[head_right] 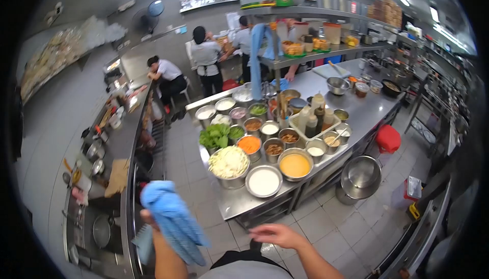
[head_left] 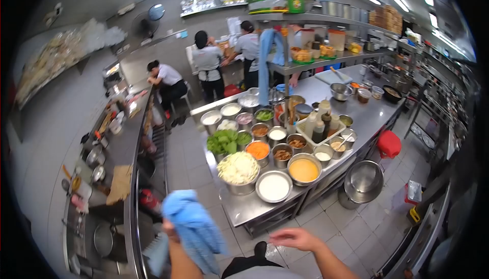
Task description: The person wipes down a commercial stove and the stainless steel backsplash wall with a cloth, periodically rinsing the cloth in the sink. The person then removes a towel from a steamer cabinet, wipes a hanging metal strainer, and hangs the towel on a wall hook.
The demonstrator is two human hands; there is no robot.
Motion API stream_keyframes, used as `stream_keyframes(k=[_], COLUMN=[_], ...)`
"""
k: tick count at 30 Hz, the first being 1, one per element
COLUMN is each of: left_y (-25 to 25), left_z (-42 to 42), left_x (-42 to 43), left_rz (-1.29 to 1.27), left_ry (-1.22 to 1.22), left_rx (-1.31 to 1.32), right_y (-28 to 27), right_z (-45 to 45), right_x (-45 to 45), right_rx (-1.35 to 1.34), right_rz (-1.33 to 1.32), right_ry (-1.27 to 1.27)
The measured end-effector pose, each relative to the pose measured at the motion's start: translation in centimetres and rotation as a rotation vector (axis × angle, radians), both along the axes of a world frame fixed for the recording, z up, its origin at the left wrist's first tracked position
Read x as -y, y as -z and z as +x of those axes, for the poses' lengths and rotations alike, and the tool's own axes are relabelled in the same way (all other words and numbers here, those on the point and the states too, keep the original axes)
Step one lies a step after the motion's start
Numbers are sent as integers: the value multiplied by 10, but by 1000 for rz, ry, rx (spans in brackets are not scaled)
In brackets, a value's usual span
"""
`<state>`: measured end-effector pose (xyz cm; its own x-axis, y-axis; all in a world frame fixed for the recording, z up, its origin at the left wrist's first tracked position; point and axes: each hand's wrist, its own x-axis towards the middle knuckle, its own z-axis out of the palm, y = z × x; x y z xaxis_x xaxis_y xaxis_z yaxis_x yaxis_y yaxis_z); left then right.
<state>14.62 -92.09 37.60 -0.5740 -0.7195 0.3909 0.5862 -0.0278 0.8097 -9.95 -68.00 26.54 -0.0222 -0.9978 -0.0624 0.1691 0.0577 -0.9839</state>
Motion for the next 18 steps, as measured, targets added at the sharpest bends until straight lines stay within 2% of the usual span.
stream_keyframes(k=[1,3,5,6,8,9,10,12,13,15,16,18], left_y=[21,31,36,42,55,60,65,64,71,86,89,92], left_z=[3,19,41,58,104,133,162,215,239,283,302,344], left_x=[-6,-36,-43,-42,-33,-27,-22,-22,-24,-24,-25,-21], left_rz=[119,123,275,295,340,360,401,432,445,474,459,508], left_ry=[259,44,146,47,-85,-178,-295,-500,-554,-812,-934,-1029], left_rx=[-124,149,199,184,209,192,162,114,100,163,178,124], right_y=[-4,12,2,4,-2,-8,-11,-5,-9,-30,-43,-67], right_z=[20,62,90,107,137,148,153,168,180,212,234,282], right_x=[25,74,105,115,135,146,159,190,208,245,262,295], right_rx=[-9,-5,-231,-155,14,-25,-188,-163,-228,-423,-411,-410], right_rz=[-19,-25,54,-76,-3,52,31,-36,-71,-235,-284,-312], right_ry=[-179,-399,-483,-403,-291,-252,-264,-257,-276,-323,-350,-348])
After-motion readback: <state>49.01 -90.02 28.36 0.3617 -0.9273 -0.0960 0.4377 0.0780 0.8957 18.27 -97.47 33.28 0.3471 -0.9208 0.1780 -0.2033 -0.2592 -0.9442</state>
